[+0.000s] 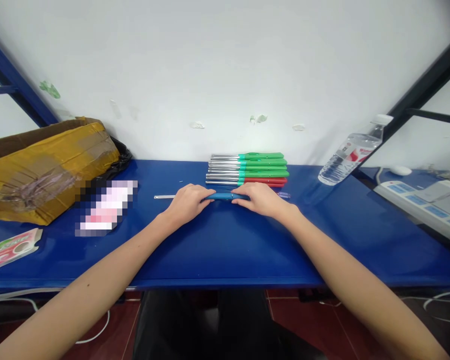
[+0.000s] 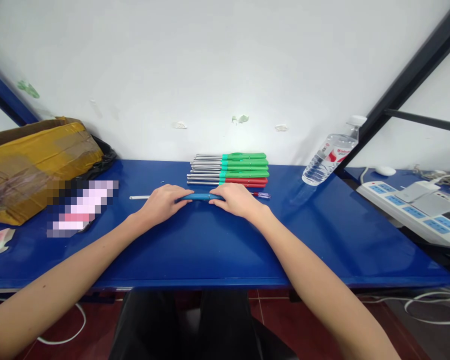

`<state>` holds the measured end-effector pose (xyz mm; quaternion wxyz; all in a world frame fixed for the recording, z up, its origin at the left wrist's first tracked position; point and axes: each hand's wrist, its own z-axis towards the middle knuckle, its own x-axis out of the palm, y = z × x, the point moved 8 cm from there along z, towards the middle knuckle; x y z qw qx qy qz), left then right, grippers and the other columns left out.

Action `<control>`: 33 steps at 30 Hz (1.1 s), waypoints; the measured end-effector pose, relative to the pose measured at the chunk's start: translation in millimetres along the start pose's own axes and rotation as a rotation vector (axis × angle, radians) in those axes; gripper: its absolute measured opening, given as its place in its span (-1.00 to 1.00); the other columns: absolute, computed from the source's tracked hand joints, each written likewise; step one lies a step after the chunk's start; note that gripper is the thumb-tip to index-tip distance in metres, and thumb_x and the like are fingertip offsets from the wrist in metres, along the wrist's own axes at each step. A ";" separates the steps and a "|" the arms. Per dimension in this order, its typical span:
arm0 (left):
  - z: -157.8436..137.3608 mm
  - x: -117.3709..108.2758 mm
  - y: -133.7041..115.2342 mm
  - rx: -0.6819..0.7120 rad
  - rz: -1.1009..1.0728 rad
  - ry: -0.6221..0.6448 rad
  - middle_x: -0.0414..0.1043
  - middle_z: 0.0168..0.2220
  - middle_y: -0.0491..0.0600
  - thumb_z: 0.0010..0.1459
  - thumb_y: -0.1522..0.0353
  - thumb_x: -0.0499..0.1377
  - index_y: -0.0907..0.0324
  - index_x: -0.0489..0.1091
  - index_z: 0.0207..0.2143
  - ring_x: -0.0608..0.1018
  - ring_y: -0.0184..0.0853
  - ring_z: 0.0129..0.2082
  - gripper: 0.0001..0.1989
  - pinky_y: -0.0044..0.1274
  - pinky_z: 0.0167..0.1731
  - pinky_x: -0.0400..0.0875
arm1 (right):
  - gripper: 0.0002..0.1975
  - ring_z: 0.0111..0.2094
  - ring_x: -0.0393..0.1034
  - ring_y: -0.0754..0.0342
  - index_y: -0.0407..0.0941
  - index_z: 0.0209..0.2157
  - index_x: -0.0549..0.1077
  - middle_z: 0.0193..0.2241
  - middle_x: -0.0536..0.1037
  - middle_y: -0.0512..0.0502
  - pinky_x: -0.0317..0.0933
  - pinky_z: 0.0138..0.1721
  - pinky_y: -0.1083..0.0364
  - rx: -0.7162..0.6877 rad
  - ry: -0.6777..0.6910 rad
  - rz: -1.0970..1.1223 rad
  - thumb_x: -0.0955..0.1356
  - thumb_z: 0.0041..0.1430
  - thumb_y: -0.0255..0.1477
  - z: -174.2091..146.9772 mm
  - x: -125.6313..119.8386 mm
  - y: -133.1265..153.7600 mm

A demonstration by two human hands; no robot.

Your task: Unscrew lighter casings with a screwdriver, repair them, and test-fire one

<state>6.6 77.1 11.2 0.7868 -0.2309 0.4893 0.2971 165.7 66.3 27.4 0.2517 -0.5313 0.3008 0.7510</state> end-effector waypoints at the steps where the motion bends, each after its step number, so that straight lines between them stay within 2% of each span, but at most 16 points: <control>1: -0.1 0.6 0.1 -0.002 -0.001 0.005 0.58 -0.14 0.00 0.30 0.27 0.11 0.07 0.49 -0.03 0.58 -0.16 -0.15 -0.75 -0.38 -0.14 0.40 | -0.75 -0.22 0.48 -0.05 -0.08 -0.16 0.56 -0.20 0.62 -0.15 0.21 -0.27 0.07 -0.006 -0.007 -0.016 0.30 0.32 -0.29 -0.1 0.8 0.6; 8: 0.4 0.8 -6.0 -0.005 -0.037 0.007 0.57 -0.12 0.04 0.30 0.26 0.13 0.14 0.47 0.00 0.57 -0.15 -0.12 -0.72 -0.37 -0.12 0.41 | -0.70 -0.33 0.47 -0.01 -0.11 -0.26 0.55 -0.35 0.61 -0.14 0.09 -0.39 0.09 0.013 -0.021 -0.168 0.25 0.35 -0.25 -0.8 1.1 5.3; 11: 1.1 -0.1 -10.0 0.016 -0.060 -0.002 0.56 -0.11 0.05 0.32 0.24 0.11 0.16 0.46 0.00 0.57 -0.16 -0.10 -0.70 -0.37 -0.11 0.41 | -0.70 -0.30 0.48 -0.02 -0.11 -0.25 0.55 -0.34 0.62 -0.14 0.13 -0.37 0.09 0.018 -0.027 -0.181 0.26 0.35 -0.25 0.1 1.9 8.7; 16: 2.0 -7.2 -9.7 0.064 -0.079 -0.060 0.56 -0.07 0.01 0.34 0.24 0.09 0.14 0.48 -0.05 0.53 -0.18 -0.03 -0.74 -0.36 -0.06 0.38 | -0.70 -0.11 0.45 -0.07 -0.10 -0.05 0.53 -0.16 0.61 -0.17 0.30 -0.13 0.02 -0.032 -0.121 -0.101 0.33 0.29 -0.26 0.9 -3.8 5.9; 19: 1.9 -14.6 -6.3 0.071 -0.057 -0.123 0.53 -0.02 0.05 0.35 0.21 0.08 0.15 0.48 -0.05 0.50 -0.16 0.01 -0.71 -0.34 -0.04 0.37 | -0.58 0.04 0.38 -0.15 -0.18 0.03 0.49 -0.01 0.56 -0.24 0.27 0.07 -0.08 -0.083 -0.164 -0.090 0.39 0.21 -0.24 -0.7 -8.9 -1.0; 21: 2.1 -16.9 -4.0 0.070 -0.039 -0.135 0.50 0.01 0.07 0.36 0.20 0.06 0.15 0.50 -0.06 0.49 -0.14 0.03 -0.69 -0.31 -0.03 0.37 | -0.60 0.09 0.35 -0.17 -0.18 0.01 0.51 0.02 0.54 -0.26 0.26 0.11 -0.13 -0.076 -0.183 -0.090 0.38 0.22 -0.25 -2.0 -11.7 -7.5; 28: 1.5 -17.8 0.0 0.089 -0.027 -0.147 0.47 0.04 0.10 0.35 0.21 0.07 0.15 0.52 -0.07 0.45 -0.10 0.10 -0.70 -0.24 0.05 0.34 | -0.72 0.02 0.40 -0.14 -0.13 -0.13 0.57 -0.09 0.60 -0.20 0.34 0.03 -0.11 -0.114 -0.151 -0.009 0.35 0.26 -0.26 -3.5 -10.5 -6.4; 33: 0.7 -17.3 -0.2 0.097 -0.036 -0.148 0.48 0.04 0.09 0.34 0.21 0.09 0.13 0.53 -0.08 0.45 -0.10 0.10 -0.71 -0.23 0.05 0.35 | -0.75 -0.02 0.44 -0.11 -0.11 -0.20 0.58 -0.18 0.62 -0.17 0.36 -0.02 -0.07 -0.083 -0.144 -0.020 0.34 0.27 -0.26 -3.6 -9.8 -5.4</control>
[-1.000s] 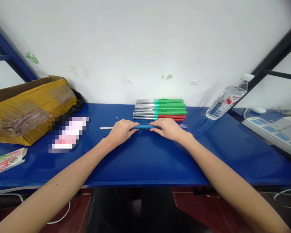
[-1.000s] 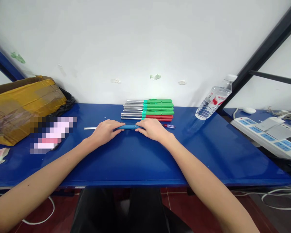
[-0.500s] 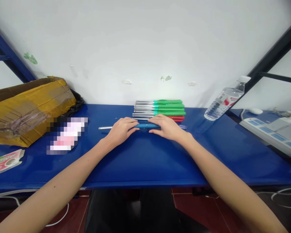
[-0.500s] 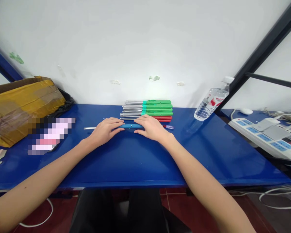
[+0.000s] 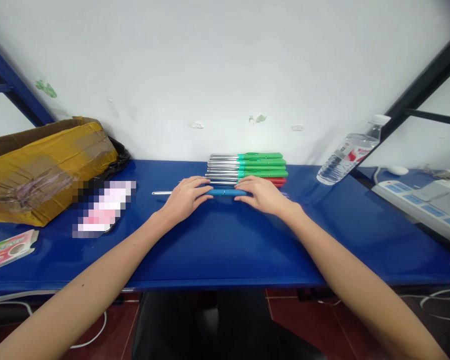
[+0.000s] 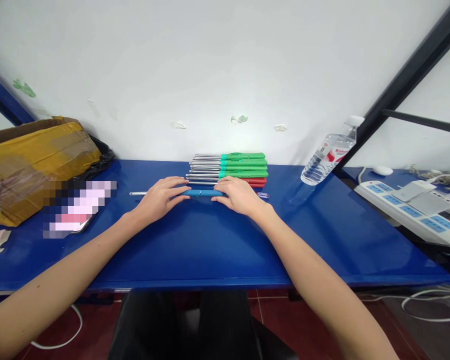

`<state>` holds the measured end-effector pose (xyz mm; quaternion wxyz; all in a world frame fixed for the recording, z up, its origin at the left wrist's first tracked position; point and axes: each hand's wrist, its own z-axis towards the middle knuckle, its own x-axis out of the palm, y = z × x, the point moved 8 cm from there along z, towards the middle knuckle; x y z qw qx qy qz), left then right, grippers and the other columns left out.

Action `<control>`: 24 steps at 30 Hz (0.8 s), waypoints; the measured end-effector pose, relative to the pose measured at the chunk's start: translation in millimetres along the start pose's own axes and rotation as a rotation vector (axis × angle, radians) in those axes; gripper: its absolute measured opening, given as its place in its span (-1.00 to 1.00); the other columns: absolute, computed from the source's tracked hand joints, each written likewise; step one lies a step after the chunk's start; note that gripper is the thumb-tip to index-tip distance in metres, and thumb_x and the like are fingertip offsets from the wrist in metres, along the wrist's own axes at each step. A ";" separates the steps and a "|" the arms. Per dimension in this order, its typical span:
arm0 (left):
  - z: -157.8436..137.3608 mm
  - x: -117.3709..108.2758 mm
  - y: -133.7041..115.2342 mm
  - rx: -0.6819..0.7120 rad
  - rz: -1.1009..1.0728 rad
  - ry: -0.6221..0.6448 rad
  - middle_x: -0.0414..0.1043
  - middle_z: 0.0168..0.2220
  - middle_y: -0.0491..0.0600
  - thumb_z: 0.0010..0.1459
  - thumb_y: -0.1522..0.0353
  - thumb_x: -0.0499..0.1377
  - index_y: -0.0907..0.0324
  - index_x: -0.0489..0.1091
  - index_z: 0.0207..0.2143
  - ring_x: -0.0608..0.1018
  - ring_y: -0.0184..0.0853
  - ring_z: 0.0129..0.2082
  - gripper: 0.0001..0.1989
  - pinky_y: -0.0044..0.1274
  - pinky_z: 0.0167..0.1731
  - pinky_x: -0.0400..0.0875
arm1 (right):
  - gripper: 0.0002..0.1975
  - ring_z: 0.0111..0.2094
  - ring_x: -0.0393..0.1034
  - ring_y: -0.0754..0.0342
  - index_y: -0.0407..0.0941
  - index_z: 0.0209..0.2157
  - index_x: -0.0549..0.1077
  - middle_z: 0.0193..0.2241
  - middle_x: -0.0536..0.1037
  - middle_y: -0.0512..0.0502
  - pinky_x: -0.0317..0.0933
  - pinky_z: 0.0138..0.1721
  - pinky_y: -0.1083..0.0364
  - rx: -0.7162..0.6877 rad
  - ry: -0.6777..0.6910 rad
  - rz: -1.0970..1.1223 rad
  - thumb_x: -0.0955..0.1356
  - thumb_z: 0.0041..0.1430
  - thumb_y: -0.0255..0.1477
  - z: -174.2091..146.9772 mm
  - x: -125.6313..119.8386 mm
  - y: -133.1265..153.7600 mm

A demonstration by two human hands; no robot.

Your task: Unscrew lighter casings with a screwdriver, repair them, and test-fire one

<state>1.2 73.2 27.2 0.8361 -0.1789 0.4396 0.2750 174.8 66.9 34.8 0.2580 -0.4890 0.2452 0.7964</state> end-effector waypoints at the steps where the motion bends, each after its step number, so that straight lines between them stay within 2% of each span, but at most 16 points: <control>1: -0.1 -0.4 0.1 0.003 -0.003 -0.010 0.48 0.03 0.09 0.33 0.21 0.09 0.13 0.53 -0.08 0.45 -0.10 0.10 -0.71 -0.23 0.06 0.35 | -0.76 -0.02 0.44 -0.11 -0.11 -0.21 0.58 -0.18 0.62 -0.16 0.36 -0.01 -0.07 0.009 0.003 -0.001 0.35 0.26 -0.26 0.0 0.5 -0.3; 4: -0.4 -2.2 1.1 0.014 -0.007 -0.050 0.48 0.03 0.11 0.32 0.22 0.12 0.15 0.53 -0.07 0.44 -0.09 0.11 -0.72 -0.22 0.08 0.34 | -0.74 0.02 0.43 -0.13 -0.09 -0.15 0.58 -0.12 0.62 -0.16 0.35 0.03 -0.10 0.025 -0.015 -0.015 0.37 0.24 -0.25 0.0 -0.6 -1.8; 7: -0.8 -4.4 2.2 0.024 0.001 -0.078 0.46 0.07 0.12 0.32 0.23 0.12 0.16 0.53 -0.07 0.41 -0.09 0.14 -0.72 -0.21 0.11 0.32 | -0.61 0.10 0.38 -0.18 -0.13 -0.02 0.54 0.01 0.56 -0.23 0.29 0.11 -0.17 0.040 -0.058 -0.033 0.39 0.20 -0.21 -0.6 -6.4 -5.5; 9: -0.9 -6.2 3.0 0.026 0.011 -0.088 0.44 0.09 0.13 0.32 0.23 0.11 0.17 0.53 -0.07 0.40 -0.08 0.16 -0.71 -0.20 0.12 0.31 | -0.58 0.15 0.33 -0.20 -0.16 0.00 0.53 0.06 0.52 -0.27 0.24 0.17 -0.20 0.042 -0.069 -0.032 0.39 0.20 -0.20 -1.1 -9.8 -7.8; 16: 0.7 -7.5 5.4 -0.001 0.025 -0.072 0.46 0.07 0.11 0.35 0.22 0.07 0.19 0.49 -0.02 0.40 -0.09 0.15 -0.68 -0.19 0.12 0.31 | -0.72 0.22 0.23 -0.19 -0.14 -0.16 0.57 0.04 0.51 -0.24 0.16 0.23 -0.24 -0.017 -0.117 0.057 0.31 0.29 -0.28 -0.6 -14.7 -3.7; 21: 1.1 -9.2 1.4 -0.004 0.071 -0.047 0.33 0.20 0.15 0.34 0.20 0.08 0.20 0.34 0.17 0.30 -0.05 0.24 -0.57 -0.16 0.18 0.24 | -0.74 0.38 -0.12 -0.24 -0.13 -0.30 0.54 0.14 0.41 -0.21 -0.04 0.32 -0.31 0.006 -0.198 0.121 0.29 0.30 -0.27 0.1 -19.6 -0.7; 24: 1.3 -14.1 -3.5 0.028 0.109 -0.058 0.22 0.26 0.21 0.27 0.16 0.17 0.19 0.22 0.26 0.22 0.03 0.29 -0.42 -0.10 0.19 0.18 | -0.69 0.40 -0.19 -0.25 -0.12 -0.36 0.51 0.15 0.39 -0.20 -0.10 0.33 -0.33 0.060 -0.229 0.152 0.25 0.33 -0.25 0.2 -20.6 -2.9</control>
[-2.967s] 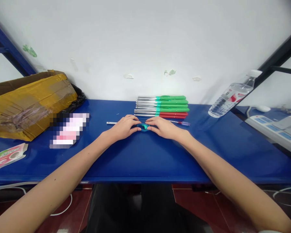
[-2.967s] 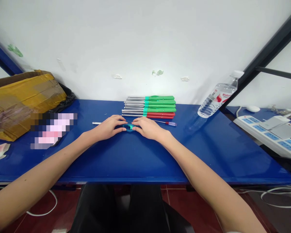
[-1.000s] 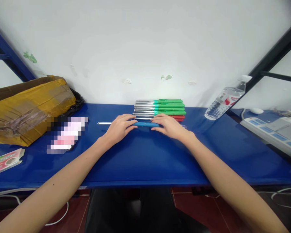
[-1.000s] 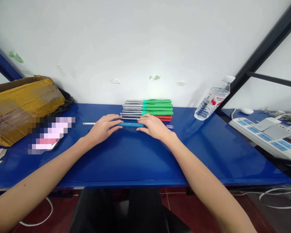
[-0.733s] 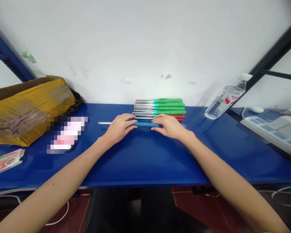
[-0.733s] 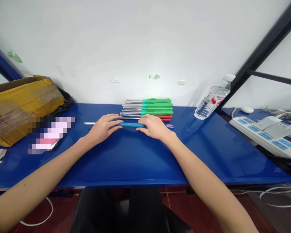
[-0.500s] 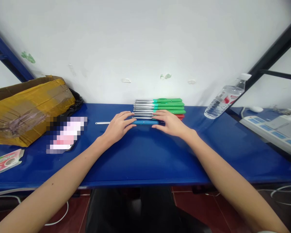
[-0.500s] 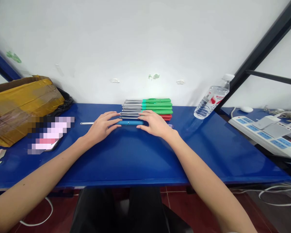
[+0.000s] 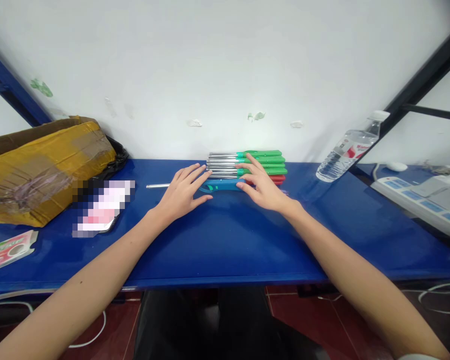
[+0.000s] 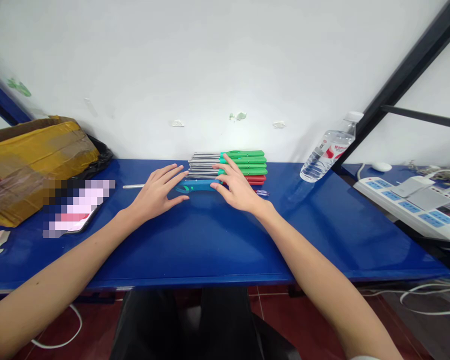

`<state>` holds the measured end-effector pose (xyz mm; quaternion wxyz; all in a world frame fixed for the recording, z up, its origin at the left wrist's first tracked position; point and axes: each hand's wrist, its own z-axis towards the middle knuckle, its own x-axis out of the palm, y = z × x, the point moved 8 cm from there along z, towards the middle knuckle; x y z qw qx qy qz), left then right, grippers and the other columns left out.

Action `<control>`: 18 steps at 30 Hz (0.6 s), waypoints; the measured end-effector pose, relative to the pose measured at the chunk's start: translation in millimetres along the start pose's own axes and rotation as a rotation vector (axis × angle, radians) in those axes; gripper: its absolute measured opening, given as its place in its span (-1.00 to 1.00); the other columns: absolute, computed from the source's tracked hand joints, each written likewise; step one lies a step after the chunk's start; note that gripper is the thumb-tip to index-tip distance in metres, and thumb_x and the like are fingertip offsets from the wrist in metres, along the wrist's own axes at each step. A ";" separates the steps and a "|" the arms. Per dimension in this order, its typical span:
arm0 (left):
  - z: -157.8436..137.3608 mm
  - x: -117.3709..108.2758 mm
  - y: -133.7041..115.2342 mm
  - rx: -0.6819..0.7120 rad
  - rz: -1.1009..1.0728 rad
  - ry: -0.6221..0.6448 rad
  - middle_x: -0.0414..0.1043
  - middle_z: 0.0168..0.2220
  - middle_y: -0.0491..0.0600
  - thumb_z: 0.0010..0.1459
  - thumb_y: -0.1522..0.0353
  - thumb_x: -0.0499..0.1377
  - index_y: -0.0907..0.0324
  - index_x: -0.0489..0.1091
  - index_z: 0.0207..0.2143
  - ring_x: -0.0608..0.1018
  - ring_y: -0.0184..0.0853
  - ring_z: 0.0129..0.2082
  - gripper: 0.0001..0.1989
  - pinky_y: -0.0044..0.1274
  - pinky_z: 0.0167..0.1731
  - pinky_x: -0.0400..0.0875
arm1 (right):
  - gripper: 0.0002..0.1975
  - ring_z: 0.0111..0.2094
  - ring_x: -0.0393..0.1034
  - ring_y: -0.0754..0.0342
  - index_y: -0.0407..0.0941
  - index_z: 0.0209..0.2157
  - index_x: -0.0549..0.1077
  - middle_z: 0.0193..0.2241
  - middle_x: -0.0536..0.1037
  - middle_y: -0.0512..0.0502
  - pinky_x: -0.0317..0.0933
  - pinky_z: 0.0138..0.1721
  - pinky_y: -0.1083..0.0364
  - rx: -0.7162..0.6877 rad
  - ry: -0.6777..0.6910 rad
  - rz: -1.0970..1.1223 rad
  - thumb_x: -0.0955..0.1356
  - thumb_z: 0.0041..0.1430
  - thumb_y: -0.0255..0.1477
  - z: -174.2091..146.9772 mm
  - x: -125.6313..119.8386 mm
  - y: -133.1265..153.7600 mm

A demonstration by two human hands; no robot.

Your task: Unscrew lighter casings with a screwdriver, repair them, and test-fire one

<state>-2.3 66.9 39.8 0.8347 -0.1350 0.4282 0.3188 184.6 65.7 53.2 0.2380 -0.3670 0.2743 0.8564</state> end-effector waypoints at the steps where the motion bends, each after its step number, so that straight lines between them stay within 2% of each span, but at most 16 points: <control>1: 0.2 -1.7 -1.2 0.011 0.005 -0.009 0.22 0.26 0.22 0.26 0.17 0.19 0.18 0.22 0.26 0.21 0.04 0.29 -0.42 -0.08 0.19 0.16 | -0.67 0.40 -0.19 -0.24 -0.12 -0.38 0.50 0.14 0.40 -0.21 -0.11 0.33 -0.33 0.018 0.000 0.010 0.23 0.34 -0.25 0.1 0.8 -1.3; 6: 0.1 -2.3 -3.8 0.045 -0.028 -0.030 0.29 0.22 0.20 0.25 0.25 0.21 0.13 0.30 0.18 0.24 0.05 0.28 -0.53 -0.04 0.16 0.19 | -0.60 0.39 -0.13 -0.19 -0.11 -0.38 0.48 0.07 0.45 -0.18 -0.09 0.34 -0.30 0.059 0.032 0.025 0.16 0.39 -0.24 -0.5 8.1 -7.6; 9: -0.5 1.9 -3.5 0.038 -0.057 -0.011 0.30 0.20 0.20 0.27 0.24 0.19 0.16 0.32 0.14 0.24 0.03 0.27 -0.58 -0.08 0.16 0.21 | -0.62 0.38 -0.09 -0.17 -0.11 -0.23 0.49 0.10 0.44 -0.19 -0.07 0.34 -0.28 0.048 0.016 -0.032 0.14 0.40 -0.23 -1.6 7.4 -6.1; 11: -0.6 4.1 -4.4 0.038 -0.069 0.015 0.33 0.18 0.21 0.28 0.22 0.17 0.19 0.31 0.14 0.26 0.01 0.26 -0.57 -0.09 0.17 0.19 | -0.63 0.37 -0.08 -0.19 -0.11 -0.03 0.44 0.18 0.36 -0.23 -0.04 0.32 -0.29 0.010 0.000 -0.084 0.21 0.35 -0.18 -2.4 4.9 -0.9; 13: -0.5 5.5 -6.8 0.050 -0.087 0.054 0.36 0.14 0.21 0.30 0.19 0.14 0.22 0.29 0.14 0.30 -0.01 0.23 -0.56 -0.13 0.17 0.20 | -0.50 0.36 -0.06 -0.22 -0.09 0.13 0.34 0.25 0.27 -0.26 -0.01 0.31 -0.30 -0.046 -0.003 -0.138 0.30 0.27 -0.12 -3.0 3.0 5.8; 15: -0.5 5.9 -10.2 0.066 -0.113 0.095 0.39 0.11 0.20 0.31 0.17 0.12 0.24 0.28 0.14 0.33 -0.04 0.21 -0.55 -0.17 0.16 0.23 | -0.47 0.35 -0.01 -0.21 -0.06 0.17 0.33 0.26 0.26 -0.24 0.02 0.30 -0.28 -0.108 -0.003 -0.183 0.33 0.24 -0.14 -3.5 1.5 11.4; 18: -0.4 4.5 -14.5 0.081 -0.149 0.130 0.39 0.10 0.19 0.32 0.15 0.09 0.25 0.29 0.13 0.34 -0.06 0.19 -0.55 -0.21 0.15 0.25 | -0.59 0.31 0.08 -0.18 -0.02 0.14 0.40 0.22 0.35 -0.18 0.05 0.28 -0.27 -0.174 -0.006 -0.215 0.31 0.29 -0.27 -4.2 -0.4 15.8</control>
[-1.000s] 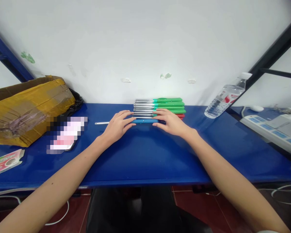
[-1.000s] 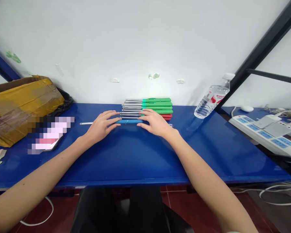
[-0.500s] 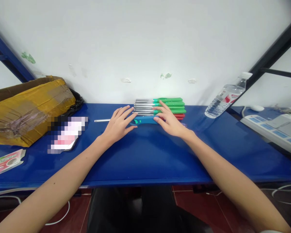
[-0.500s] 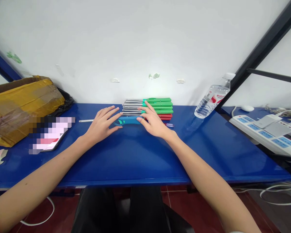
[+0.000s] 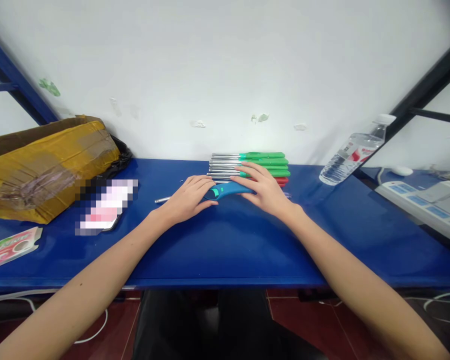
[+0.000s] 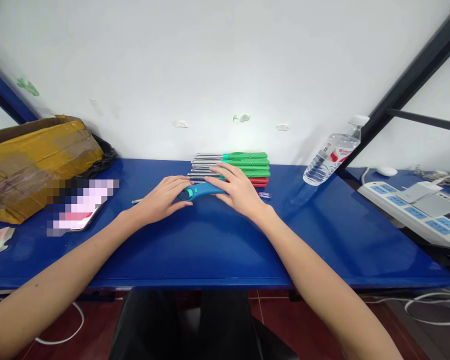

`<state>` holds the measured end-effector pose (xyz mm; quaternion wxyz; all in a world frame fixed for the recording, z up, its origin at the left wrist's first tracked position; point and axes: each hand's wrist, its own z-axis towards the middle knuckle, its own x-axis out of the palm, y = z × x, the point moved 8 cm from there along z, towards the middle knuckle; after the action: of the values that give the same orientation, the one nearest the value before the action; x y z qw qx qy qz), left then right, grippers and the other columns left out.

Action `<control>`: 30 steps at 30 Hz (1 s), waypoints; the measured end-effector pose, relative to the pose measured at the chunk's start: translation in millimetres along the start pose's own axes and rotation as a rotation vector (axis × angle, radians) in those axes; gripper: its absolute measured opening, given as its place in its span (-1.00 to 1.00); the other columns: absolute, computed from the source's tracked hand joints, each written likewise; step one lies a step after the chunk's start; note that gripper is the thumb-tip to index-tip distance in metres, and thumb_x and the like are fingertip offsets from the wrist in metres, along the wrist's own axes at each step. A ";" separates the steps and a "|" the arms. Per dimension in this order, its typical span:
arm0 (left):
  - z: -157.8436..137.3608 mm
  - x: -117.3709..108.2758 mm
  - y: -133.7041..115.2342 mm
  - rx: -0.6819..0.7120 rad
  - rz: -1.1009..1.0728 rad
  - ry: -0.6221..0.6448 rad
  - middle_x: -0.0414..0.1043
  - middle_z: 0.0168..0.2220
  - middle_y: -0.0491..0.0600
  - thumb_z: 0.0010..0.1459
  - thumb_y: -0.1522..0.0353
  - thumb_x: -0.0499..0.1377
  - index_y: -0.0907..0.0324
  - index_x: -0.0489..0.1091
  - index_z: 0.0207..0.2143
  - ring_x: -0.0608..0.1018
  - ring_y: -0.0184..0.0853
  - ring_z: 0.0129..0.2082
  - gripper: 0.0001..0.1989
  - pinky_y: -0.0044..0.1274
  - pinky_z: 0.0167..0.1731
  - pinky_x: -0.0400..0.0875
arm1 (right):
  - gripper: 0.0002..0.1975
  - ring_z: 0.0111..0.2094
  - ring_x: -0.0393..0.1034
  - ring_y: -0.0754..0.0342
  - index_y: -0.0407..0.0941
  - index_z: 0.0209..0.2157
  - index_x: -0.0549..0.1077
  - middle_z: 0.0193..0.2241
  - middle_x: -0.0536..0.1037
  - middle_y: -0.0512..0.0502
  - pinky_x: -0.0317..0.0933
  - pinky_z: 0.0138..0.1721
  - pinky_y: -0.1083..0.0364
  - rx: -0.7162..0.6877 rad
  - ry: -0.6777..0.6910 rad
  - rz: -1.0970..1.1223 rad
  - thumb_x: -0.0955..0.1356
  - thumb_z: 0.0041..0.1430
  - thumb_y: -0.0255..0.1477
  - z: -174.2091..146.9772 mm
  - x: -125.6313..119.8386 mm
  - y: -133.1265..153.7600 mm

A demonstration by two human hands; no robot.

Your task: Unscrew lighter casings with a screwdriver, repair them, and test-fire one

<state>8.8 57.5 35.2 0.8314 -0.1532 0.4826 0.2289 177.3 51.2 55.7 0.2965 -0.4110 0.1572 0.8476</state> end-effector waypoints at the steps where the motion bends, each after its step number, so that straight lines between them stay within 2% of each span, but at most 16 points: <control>1: 0.1 -0.3 -1.0 0.000 -0.006 0.004 0.39 0.10 0.19 0.33 0.14 0.08 0.24 0.29 0.13 0.35 -0.06 0.18 -0.55 -0.21 0.15 0.25 | -0.61 0.30 0.09 -0.18 -0.01 0.13 0.41 0.20 0.38 -0.17 0.06 0.27 -0.28 -0.008 0.002 -0.004 0.32 0.29 -0.30 0.0 -0.2 0.2; 7: 1.3 -1.5 -2.5 -0.004 0.017 -0.031 0.38 0.14 0.18 0.39 0.21 -0.02 0.21 0.27 0.21 0.39 -0.08 0.16 -0.57 -0.20 0.13 0.28 | -0.63 0.28 0.13 -0.23 -0.03 0.06 0.50 0.16 0.44 -0.15 0.12 0.23 -0.31 0.002 0.046 -0.032 0.35 0.24 -0.24 0.6 5.0 -0.3; 13: 1.2 2.7 -6.0 0.051 0.051 -0.061 0.48 0.04 0.15 0.41 0.27 -0.03 0.21 0.37 0.12 0.46 -0.14 0.09 -0.63 -0.26 0.06 0.36 | -0.63 0.29 0.12 -0.24 -0.05 0.00 0.54 0.16 0.45 -0.16 0.13 0.22 -0.30 0.009 0.144 -0.004 0.37 0.22 -0.20 -1.8 17.2 -0.5; 18: 0.7 3.8 -4.9 0.034 0.073 -0.056 0.51 0.01 0.13 0.41 0.28 -0.05 0.22 0.43 0.05 0.45 -0.15 0.10 -0.65 -0.27 0.04 0.37 | -0.51 0.27 0.16 -0.23 -0.11 0.13 0.44 0.17 0.42 -0.25 0.14 0.22 -0.30 0.047 0.130 0.009 0.35 0.23 -0.17 -1.7 17.9 -0.7; 24: 0.8 12.8 -4.8 0.006 0.042 -0.019 0.54 -0.07 0.11 0.42 0.27 -0.07 0.21 0.50 -0.09 0.46 -0.14 0.08 -0.64 -0.26 0.03 0.38 | -0.76 0.23 0.22 -0.17 -0.09 -0.10 0.57 0.03 0.53 -0.18 0.19 0.21 -0.24 -0.018 0.155 0.090 0.36 0.25 -0.33 -2.5 28.4 7.3; 30: 0.9 14.3 -10.0 0.033 0.017 -0.051 0.54 -0.10 0.15 0.41 0.26 -0.05 0.24 0.49 -0.14 0.49 -0.15 0.00 -0.64 -0.28 -0.02 0.40 | -0.72 0.22 0.23 -0.20 -0.09 -0.07 0.57 0.07 0.51 -0.21 0.21 0.19 -0.26 0.001 0.171 0.118 0.36 0.25 -0.30 -2.9 33.5 9.4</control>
<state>20.8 52.7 23.5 0.8438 -0.1297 0.4663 0.2317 156.8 55.0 27.7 0.2319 -0.4718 0.2065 0.8252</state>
